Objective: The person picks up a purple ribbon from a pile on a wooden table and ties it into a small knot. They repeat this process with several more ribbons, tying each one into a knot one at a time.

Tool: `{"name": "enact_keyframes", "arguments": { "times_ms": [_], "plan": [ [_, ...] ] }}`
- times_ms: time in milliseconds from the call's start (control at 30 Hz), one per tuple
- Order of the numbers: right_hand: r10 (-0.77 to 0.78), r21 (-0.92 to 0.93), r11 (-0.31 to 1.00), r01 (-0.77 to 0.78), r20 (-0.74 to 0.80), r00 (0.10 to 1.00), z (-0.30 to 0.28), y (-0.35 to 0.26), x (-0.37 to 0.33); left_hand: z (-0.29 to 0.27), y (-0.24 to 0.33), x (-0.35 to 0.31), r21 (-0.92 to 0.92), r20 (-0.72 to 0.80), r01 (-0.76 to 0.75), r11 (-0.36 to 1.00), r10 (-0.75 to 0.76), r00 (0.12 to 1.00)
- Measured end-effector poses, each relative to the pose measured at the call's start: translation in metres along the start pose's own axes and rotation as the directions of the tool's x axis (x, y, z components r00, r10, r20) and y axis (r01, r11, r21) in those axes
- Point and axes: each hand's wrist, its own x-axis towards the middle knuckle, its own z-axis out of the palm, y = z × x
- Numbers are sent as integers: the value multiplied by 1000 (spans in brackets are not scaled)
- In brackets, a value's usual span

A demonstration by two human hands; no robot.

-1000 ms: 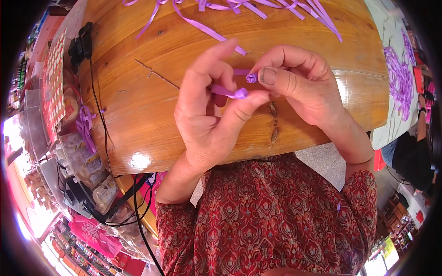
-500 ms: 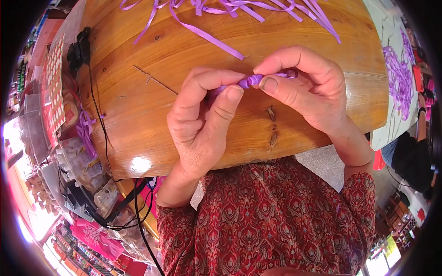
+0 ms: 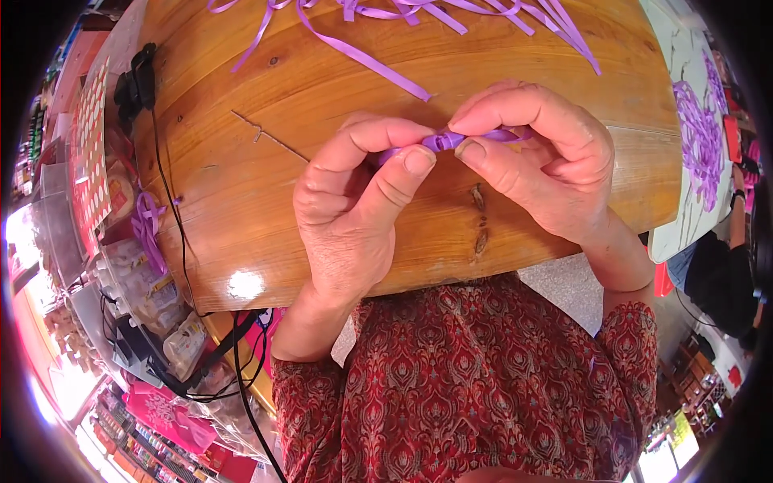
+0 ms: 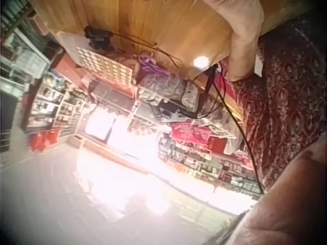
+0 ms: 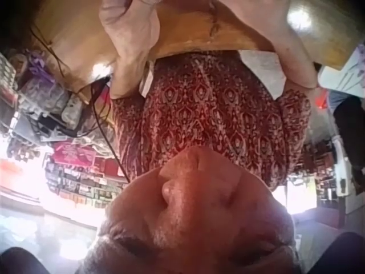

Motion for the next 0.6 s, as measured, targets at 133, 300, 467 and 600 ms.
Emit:
{"name": "enact_keyframes", "arguments": {
  "times_ms": [133, 300, 467, 600],
  "plan": [
    [-75, -37, 996, 75, 16, 997, -1, 2, 0, -1, -3, 2, 95, 48, -84, 992, 80, 996],
    [-153, -96, 983, 158, 59, 986, -3, 2, 3, -1, -3, 1, 120, 58, -157, 980, 151, 987],
    [-226, -206, 949, 239, 84, 971, -5, -4, 7, -2, -2, 0, 108, 69, -172, 979, 165, 984],
    [-234, -225, 941, 252, 104, 967, -6, -6, 5, -2, -1, -3, 201, 96, -233, 952, 217, 971]
  ]
}}
